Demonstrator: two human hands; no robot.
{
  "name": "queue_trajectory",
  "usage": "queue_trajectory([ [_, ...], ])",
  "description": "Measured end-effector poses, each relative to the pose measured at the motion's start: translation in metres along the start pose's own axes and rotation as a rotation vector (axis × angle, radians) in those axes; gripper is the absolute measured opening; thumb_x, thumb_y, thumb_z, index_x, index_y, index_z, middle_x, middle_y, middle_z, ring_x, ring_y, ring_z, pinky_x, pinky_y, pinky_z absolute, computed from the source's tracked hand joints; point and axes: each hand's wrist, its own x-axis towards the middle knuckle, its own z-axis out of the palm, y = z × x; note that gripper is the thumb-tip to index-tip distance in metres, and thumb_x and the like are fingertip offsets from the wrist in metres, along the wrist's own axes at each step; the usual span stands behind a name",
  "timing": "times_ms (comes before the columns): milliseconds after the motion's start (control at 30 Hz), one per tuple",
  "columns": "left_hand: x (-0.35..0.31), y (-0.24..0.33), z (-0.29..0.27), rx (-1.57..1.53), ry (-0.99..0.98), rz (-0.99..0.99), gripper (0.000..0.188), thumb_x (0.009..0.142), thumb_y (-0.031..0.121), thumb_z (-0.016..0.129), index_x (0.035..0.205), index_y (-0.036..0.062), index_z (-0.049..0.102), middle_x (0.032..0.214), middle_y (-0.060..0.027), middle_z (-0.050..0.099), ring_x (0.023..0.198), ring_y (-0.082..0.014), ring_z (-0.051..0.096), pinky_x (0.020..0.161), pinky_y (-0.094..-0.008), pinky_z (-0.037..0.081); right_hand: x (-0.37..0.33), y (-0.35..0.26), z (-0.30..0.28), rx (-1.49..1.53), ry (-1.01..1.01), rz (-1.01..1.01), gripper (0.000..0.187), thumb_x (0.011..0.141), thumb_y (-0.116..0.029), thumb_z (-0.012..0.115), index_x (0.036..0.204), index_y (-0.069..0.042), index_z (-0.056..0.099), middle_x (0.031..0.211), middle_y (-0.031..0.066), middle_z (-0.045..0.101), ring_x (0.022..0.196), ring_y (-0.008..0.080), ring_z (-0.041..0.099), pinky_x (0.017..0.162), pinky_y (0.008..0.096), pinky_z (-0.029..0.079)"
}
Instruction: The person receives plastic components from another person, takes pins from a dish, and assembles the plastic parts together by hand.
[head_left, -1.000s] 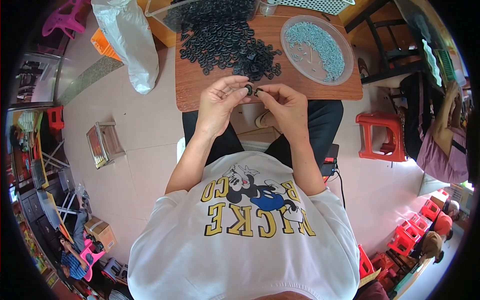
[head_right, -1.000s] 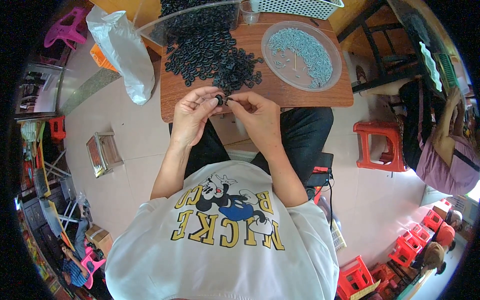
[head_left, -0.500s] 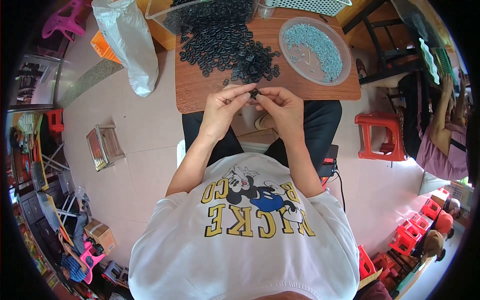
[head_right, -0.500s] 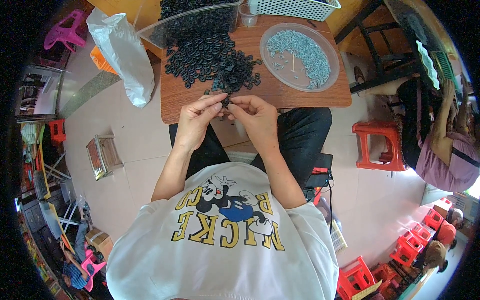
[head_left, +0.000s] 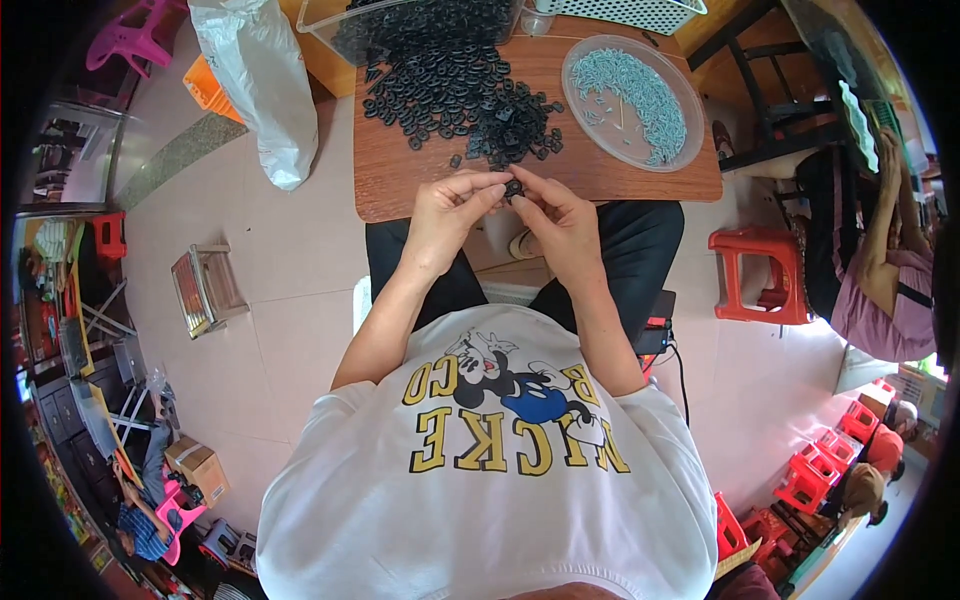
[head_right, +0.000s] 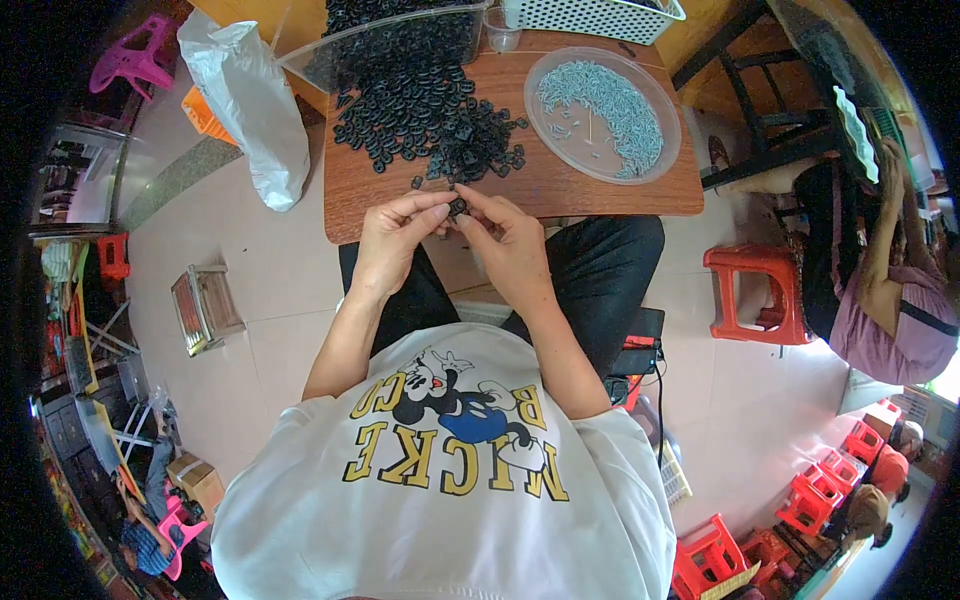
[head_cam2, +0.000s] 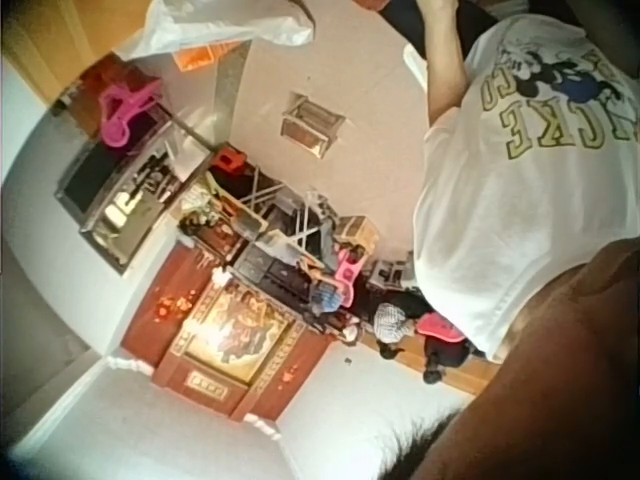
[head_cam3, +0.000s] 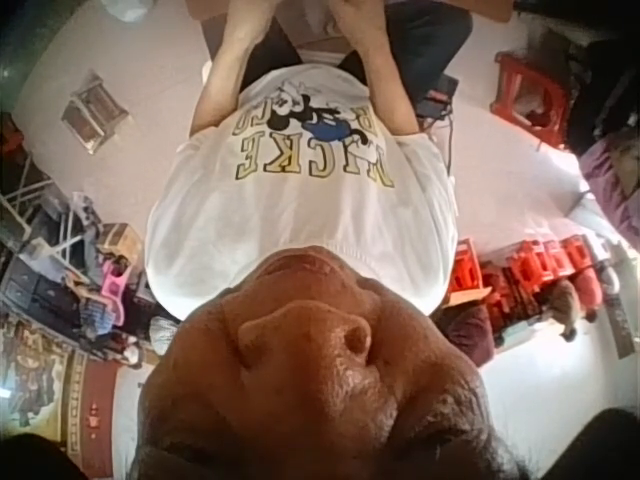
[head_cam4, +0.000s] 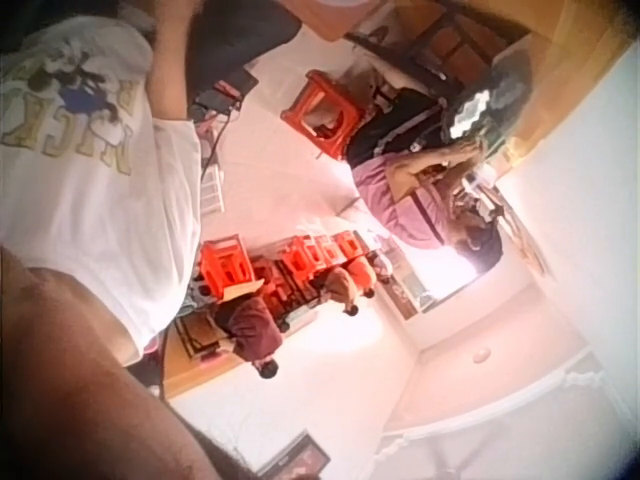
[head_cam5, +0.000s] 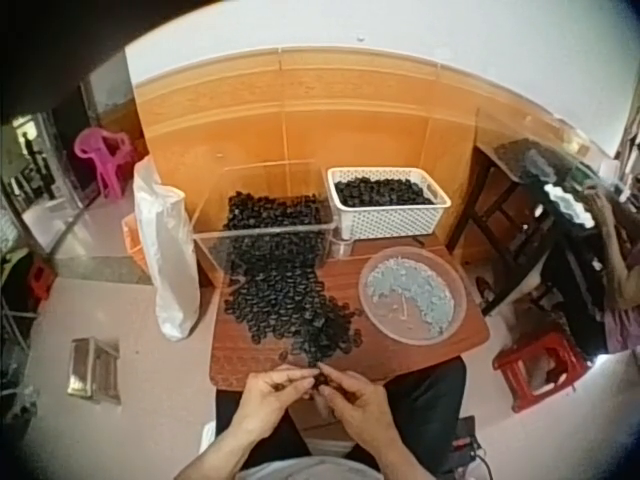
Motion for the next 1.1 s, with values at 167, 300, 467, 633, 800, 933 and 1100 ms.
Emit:
queue_trajectory([
  [167,0.001,0.000,0.000,-0.041,0.000,-0.064,0.020,0.086,0.003,0.061,0.105,-0.0013,0.065,0.083,-0.0059,0.065,0.073,-0.0098,0.058,0.070,-0.0224,0.047,-0.001,0.002,0.003,0.047,0.017,0.023,0.034,0.082,-0.003,0.061,0.116,-0.005,0.062,0.082,0.0040,0.061,0.075,0.0081,0.057,0.068,0.0217,0.045],
  [300,-0.001,-0.002,0.005,-0.185,0.039,-0.054,0.024,0.083,-0.001,0.063,0.107,-0.0014,0.065,0.081,-0.0042,0.063,0.073,-0.0086,0.057,0.067,-0.0208,0.047,-0.003,0.000,0.005,0.104,0.038,0.043,0.032,0.083,-0.004,0.061,0.115,-0.004,0.063,0.081,0.0018,0.062,0.073,0.0064,0.056,0.066,0.0201,0.045],
  [467,-0.006,0.004,0.003,-0.080,-0.033,0.002,0.031,0.076,-0.008,0.067,0.105,0.0005,0.066,0.086,-0.0029,0.062,0.074,-0.0070,0.056,0.065,-0.0172,0.045,-0.006,0.003,0.002,0.300,0.042,0.183,0.030,0.083,-0.005,0.064,0.113,-0.002,0.064,0.078,-0.0015,0.062,0.069,0.0038,0.053,0.063,0.0186,0.043],
  [633,-0.005,-0.003,-0.003,-0.012,-0.046,0.106,0.032,0.073,-0.007,0.070,0.105,0.0016,0.067,0.093,-0.0044,0.063,0.079,-0.0079,0.058,0.070,-0.0181,0.048,-0.009,0.004,0.004,0.345,0.031,0.172,0.031,0.082,-0.005,0.065,0.113,-0.002,0.063,0.077,-0.0009,0.062,0.068,0.0046,0.054,0.062,0.0183,0.043],
  [800,-0.009,-0.005,-0.002,0.041,-0.002,0.190,0.027,0.072,-0.007,0.070,0.098,0.0008,0.069,0.096,-0.0068,0.064,0.081,-0.0090,0.060,0.067,-0.0179,0.048,-0.013,-0.002,0.008,0.352,0.050,0.127,0.029,0.083,-0.003,0.064,0.111,-0.001,0.064,0.079,0.0011,0.063,0.068,0.0061,0.056,0.062,0.0184,0.044],
  [933,-0.008,-0.004,0.000,0.086,-0.010,0.235,0.026,0.072,-0.008,0.070,0.097,0.0005,0.069,0.097,-0.0073,0.065,0.082,-0.0092,0.060,0.066,-0.0179,0.048,-0.015,-0.005,0.007,0.301,0.077,0.092,0.025,0.083,0.000,0.063,0.107,0.000,0.065,0.085,0.0039,0.064,0.069,0.0075,0.058,0.063,0.0187,0.045],
  [1100,-0.006,-0.012,0.000,0.222,0.045,0.378,0.024,0.073,-0.005,0.071,0.095,0.0019,0.070,0.098,-0.0074,0.066,0.080,-0.0080,0.059,0.063,-0.0176,0.046,-0.013,-0.010,0.009,0.264,0.111,0.021,0.021,0.083,0.001,0.062,0.104,0.001,0.066,0.090,0.0052,0.064,0.072,0.0079,0.060,0.065,0.0191,0.048],
])
